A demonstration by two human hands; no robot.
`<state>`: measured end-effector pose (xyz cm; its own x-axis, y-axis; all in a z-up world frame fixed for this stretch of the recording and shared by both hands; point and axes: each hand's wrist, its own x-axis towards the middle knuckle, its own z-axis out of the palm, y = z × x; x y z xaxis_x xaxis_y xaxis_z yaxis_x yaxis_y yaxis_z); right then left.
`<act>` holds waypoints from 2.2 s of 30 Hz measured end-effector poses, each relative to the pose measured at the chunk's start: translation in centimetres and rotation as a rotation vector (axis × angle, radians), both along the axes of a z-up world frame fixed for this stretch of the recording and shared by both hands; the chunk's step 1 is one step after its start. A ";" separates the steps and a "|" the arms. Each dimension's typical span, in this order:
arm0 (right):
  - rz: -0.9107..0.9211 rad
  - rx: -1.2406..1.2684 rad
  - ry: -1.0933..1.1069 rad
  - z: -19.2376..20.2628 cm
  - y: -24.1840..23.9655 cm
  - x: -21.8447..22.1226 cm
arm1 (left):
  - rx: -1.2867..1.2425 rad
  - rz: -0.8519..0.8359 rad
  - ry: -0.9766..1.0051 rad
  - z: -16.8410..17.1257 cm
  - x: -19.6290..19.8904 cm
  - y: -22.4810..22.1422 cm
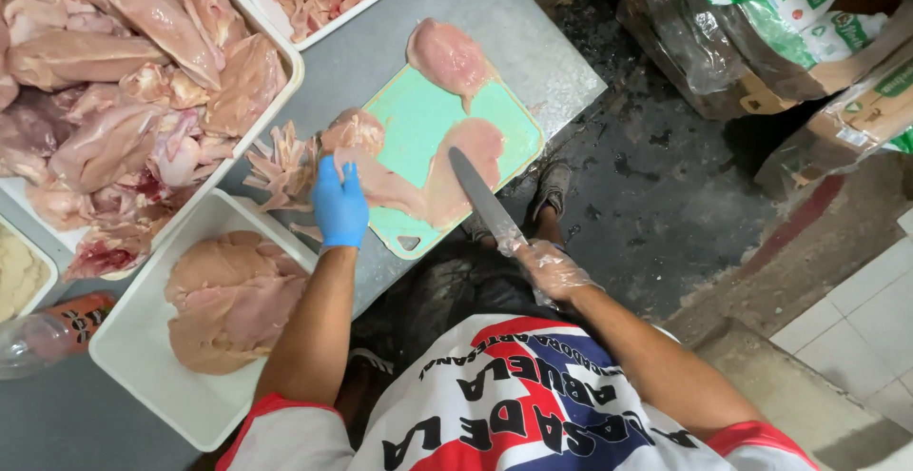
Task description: Slicing raw chicken breasts into thin fillets using a knife on a cutting board in a food preparation area.
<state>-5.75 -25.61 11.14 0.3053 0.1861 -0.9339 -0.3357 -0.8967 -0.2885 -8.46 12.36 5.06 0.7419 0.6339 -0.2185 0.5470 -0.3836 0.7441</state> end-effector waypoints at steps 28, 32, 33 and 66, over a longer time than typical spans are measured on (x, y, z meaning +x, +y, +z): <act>0.507 0.051 0.147 7.5 3.7 6.6 | 0.096 -0.032 -0.162 9.5 -2.9 -3.9; 0.534 0.102 0.153 10.9 5.9 7.8 | 0.158 -0.010 -0.167 10.6 -2.9 -3.8; 0.566 0.097 0.172 10.2 5.2 7.8 | 0.218 0.014 -0.166 11.2 -3.0 -3.7; 0.344 -0.132 -0.035 11.4 -14.8 23.4 | -0.071 -0.836 0.627 6.4 13.3 -10.3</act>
